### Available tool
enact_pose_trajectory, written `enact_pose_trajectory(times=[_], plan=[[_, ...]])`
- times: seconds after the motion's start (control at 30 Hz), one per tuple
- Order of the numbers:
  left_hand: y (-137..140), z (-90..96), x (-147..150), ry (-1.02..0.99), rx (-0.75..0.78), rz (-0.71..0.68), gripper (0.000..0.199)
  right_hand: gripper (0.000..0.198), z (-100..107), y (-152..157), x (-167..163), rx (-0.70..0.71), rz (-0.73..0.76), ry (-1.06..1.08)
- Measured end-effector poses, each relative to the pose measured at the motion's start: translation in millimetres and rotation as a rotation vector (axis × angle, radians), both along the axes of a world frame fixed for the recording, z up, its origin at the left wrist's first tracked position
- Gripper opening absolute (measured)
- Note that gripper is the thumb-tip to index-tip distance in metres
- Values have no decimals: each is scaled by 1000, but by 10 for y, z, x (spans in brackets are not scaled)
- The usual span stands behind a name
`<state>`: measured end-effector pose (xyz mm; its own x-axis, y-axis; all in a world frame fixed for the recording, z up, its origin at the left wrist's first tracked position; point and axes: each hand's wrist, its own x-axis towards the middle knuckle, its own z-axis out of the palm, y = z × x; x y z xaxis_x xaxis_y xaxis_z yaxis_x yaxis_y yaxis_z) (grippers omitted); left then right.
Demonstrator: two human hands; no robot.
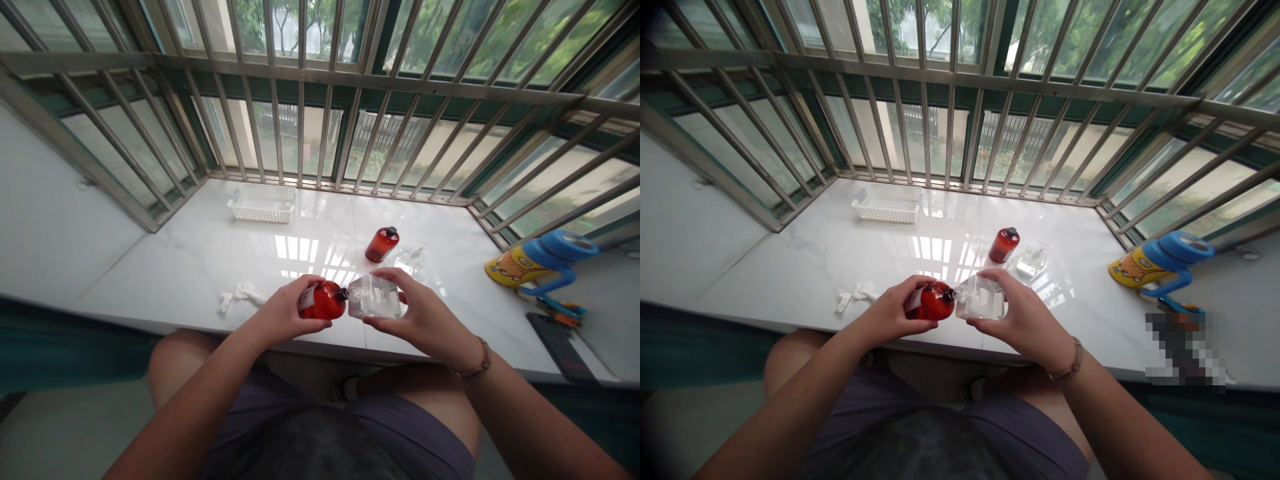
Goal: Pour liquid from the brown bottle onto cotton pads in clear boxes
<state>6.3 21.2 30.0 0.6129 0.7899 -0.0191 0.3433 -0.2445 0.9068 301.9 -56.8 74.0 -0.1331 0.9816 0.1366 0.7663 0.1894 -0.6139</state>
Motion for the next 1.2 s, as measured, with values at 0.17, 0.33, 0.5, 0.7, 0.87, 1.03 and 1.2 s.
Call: enact_pose_trajectory(times=[0.17,0.33,0.5,0.7,0.87,1.03,1.2], plan=[[-17,-43,16,-24,-30,-1,77,72,26,10,27,-4,16,-59],[-33,-86,27,-32,-32,1,78,72,66,24,15,-10,37,-99],[-49,-110,29,-38,-43,8,78,71,96,41,-6,-9,40,-109],[-54,-127,25,-54,-41,24,79,71,95,53,-8,-11,45,-116],[-48,-142,21,-61,-46,22,79,71,97,54,-17,-18,50,-105],[-42,-145,15,-74,-70,17,79,71,90,60,-19,-20,48,-91],[-38,-139,16,-80,-94,19,79,71,89,58,-6,-19,47,-83]])
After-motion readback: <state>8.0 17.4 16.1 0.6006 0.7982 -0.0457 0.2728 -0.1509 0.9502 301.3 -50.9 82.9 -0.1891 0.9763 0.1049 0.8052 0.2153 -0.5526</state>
